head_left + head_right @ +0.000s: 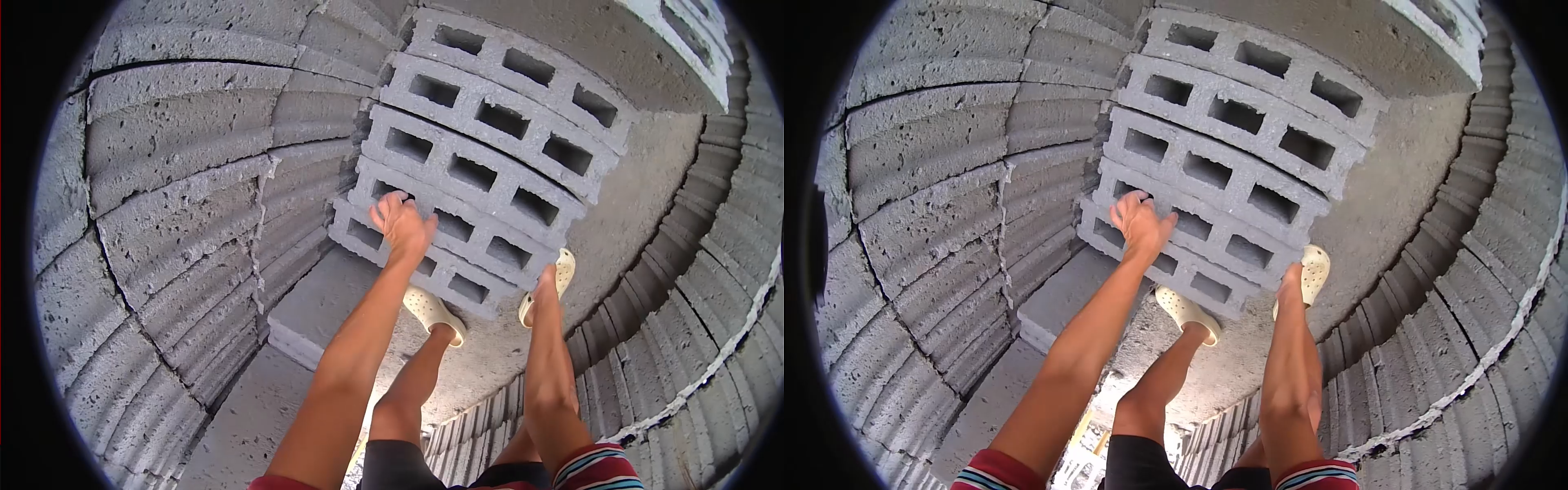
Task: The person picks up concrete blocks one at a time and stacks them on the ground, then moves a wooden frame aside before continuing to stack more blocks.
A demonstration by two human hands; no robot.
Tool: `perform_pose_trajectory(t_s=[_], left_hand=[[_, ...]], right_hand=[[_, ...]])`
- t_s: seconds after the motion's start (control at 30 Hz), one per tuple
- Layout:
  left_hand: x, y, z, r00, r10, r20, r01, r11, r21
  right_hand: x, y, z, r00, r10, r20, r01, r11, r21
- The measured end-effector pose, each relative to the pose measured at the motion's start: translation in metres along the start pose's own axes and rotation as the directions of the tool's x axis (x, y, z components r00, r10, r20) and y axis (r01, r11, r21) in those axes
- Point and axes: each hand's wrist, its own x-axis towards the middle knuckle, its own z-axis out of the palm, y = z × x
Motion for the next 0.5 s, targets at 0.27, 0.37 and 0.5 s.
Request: perform_pose_trajectory(t_s=[0.27,0.37,0.5], left_hand=[[0.012,-0.020,-0.010,0.998,0.017,0.057,-0.017,1.000,0.011],[0.009,-0.021,-0.006,0.999,0.034,0.032,-0.035,0.999,0.028],[0.007,0.009,-0.027,0.995,-0.008,-0.096,0.018,0.994,0.110]], right_hand=[[-0.032,-0.009,0.049,0.949,-0.050,-0.312,0.029,0.997,-0.071],[-0.038,-0.015,0.055,0.958,-0.036,-0.283,0.030,0.999,-0.028],[-0.045,-0.020,0.048,0.964,-0.043,-0.262,0.059,0.997,0.051]])
